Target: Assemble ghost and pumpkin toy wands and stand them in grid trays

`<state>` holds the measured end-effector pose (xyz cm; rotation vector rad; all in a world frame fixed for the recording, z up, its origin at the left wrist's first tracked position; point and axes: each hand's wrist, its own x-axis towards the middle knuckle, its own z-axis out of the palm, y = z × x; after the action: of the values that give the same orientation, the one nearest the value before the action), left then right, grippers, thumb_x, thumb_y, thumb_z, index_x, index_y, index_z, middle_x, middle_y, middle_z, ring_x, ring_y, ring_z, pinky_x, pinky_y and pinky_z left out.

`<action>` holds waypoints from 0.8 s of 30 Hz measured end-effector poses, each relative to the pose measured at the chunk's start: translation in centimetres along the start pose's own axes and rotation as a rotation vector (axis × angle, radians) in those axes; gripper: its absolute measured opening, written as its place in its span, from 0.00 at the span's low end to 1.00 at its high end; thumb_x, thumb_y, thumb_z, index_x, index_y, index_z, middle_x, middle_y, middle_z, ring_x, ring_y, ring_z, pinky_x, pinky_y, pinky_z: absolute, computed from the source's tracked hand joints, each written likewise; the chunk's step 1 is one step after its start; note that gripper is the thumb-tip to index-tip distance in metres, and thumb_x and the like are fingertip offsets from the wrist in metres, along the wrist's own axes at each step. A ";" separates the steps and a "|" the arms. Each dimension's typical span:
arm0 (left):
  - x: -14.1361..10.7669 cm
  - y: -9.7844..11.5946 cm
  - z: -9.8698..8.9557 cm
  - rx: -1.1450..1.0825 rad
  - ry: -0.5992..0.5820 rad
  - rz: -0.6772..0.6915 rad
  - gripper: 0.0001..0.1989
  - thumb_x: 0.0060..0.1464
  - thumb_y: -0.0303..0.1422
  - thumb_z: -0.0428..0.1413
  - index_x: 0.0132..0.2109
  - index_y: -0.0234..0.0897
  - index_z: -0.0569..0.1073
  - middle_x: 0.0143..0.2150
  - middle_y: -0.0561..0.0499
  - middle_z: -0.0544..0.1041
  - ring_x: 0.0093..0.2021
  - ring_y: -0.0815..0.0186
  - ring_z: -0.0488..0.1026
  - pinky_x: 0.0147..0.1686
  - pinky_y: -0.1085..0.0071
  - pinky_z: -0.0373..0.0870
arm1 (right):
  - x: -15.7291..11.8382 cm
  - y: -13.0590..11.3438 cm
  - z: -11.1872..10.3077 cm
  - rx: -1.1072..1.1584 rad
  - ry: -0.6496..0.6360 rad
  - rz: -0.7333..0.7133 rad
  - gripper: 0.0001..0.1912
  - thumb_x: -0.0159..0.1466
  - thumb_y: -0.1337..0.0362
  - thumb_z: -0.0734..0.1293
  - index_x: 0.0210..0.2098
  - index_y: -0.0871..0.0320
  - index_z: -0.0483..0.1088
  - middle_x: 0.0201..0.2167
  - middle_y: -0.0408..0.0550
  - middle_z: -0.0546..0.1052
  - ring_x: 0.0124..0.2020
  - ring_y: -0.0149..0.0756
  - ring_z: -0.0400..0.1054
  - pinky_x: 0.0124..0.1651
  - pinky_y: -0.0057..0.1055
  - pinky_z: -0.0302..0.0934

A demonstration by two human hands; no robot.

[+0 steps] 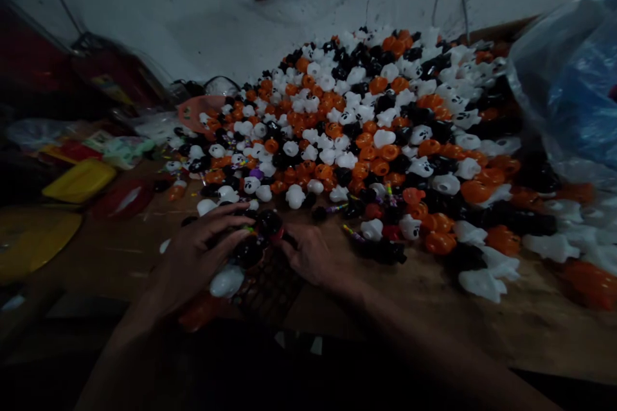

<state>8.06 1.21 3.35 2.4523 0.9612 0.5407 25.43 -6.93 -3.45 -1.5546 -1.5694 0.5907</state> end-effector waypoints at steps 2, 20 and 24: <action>0.0 0.2 -0.1 0.009 -0.005 -0.004 0.09 0.57 0.37 0.53 0.44 0.45 0.75 0.56 0.54 0.70 0.56 0.64 0.67 0.56 0.63 0.62 | 0.0 -0.3 -0.3 -0.089 -0.011 -0.035 0.07 0.58 0.74 0.65 0.35 0.62 0.74 0.30 0.47 0.79 0.29 0.32 0.71 0.31 0.23 0.57; -0.2 0.4 -0.6 -0.002 -0.020 -0.010 0.09 0.58 0.36 0.52 0.44 0.43 0.74 0.57 0.52 0.69 0.56 0.62 0.67 0.56 0.62 0.63 | -0.1 0.9 0.5 -0.329 0.022 -0.251 0.12 0.60 0.69 0.62 0.43 0.59 0.72 0.40 0.51 0.78 0.35 0.40 0.72 0.35 0.32 0.63; 0.0 0.3 -0.7 0.010 -0.041 0.002 0.09 0.58 0.36 0.52 0.44 0.44 0.74 0.58 0.53 0.69 0.56 0.63 0.67 0.56 0.62 0.61 | 0.1 1.1 1.4 -0.309 0.014 -0.225 0.09 0.59 0.70 0.63 0.38 0.59 0.72 0.35 0.52 0.78 0.32 0.39 0.72 0.34 0.30 0.64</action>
<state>7.82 1.19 4.08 2.4633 0.9478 0.4858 24.91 -6.41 -5.08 -1.5666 -1.8606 0.2191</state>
